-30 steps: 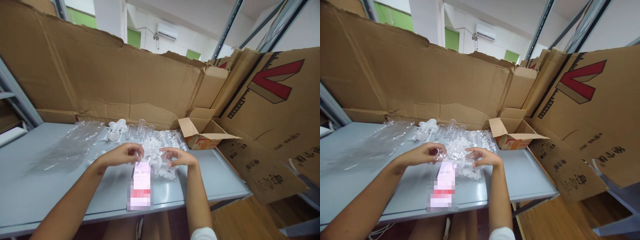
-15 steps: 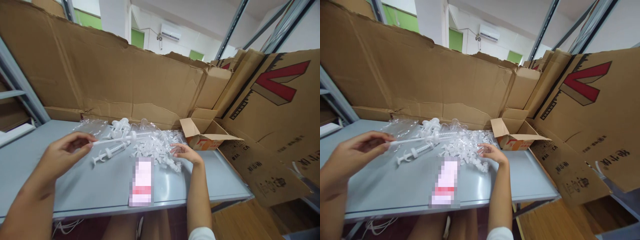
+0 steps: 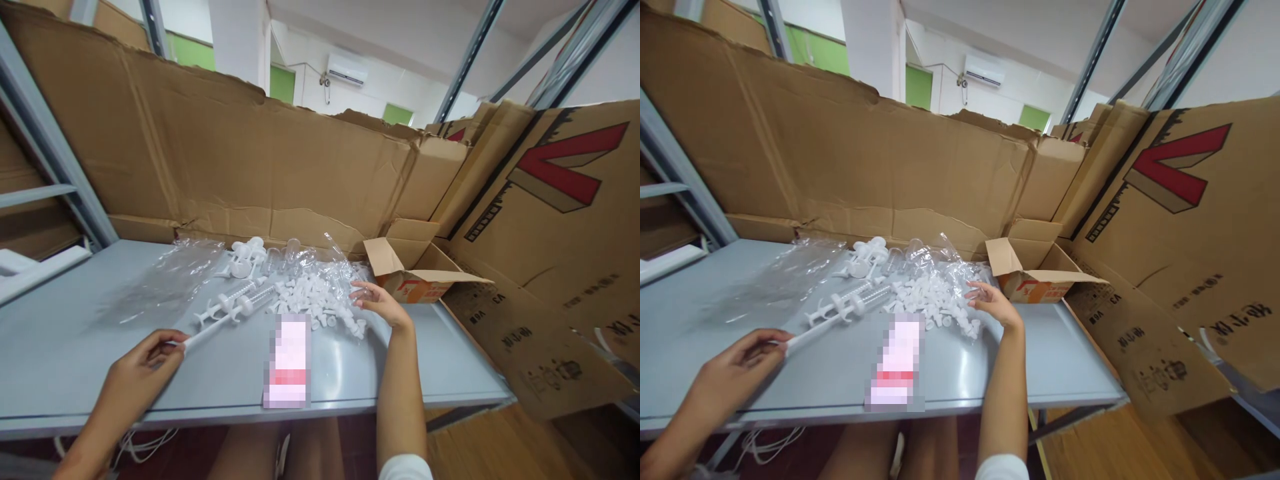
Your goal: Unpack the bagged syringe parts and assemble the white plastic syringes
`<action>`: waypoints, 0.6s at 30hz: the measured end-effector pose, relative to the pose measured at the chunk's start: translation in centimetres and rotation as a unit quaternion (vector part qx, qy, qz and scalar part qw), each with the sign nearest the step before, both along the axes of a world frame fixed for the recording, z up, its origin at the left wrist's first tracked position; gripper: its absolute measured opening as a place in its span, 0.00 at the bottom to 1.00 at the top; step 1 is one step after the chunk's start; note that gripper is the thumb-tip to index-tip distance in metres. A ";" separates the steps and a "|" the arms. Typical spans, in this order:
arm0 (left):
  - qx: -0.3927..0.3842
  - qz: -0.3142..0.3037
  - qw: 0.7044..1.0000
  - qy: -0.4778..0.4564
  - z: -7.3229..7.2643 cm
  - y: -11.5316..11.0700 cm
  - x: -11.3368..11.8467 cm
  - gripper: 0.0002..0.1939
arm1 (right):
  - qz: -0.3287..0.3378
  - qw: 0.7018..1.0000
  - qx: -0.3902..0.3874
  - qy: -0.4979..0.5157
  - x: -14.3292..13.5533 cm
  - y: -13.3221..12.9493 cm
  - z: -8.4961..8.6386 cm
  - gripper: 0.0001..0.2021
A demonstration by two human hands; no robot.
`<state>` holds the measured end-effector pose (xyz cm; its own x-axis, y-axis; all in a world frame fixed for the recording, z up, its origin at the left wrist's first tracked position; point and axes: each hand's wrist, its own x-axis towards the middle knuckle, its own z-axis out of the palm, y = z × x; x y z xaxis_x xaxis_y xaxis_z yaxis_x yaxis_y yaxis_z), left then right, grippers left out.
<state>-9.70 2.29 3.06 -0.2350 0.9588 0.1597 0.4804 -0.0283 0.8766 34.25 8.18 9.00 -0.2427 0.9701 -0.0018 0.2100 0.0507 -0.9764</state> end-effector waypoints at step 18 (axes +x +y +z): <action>0.259 -0.152 0.925 0.234 8.2 4.8 11.9 0.20 | 0.171 0.985 0.002 0.003 -2.5 -0.1 -0.1 0.27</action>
<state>2.20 7.10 11.30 0.2435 0.7351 0.6328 0.7048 -0.5823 0.4052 31.71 8.03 8.87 -0.5555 0.8315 0.0037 0.1743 0.1208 -0.9773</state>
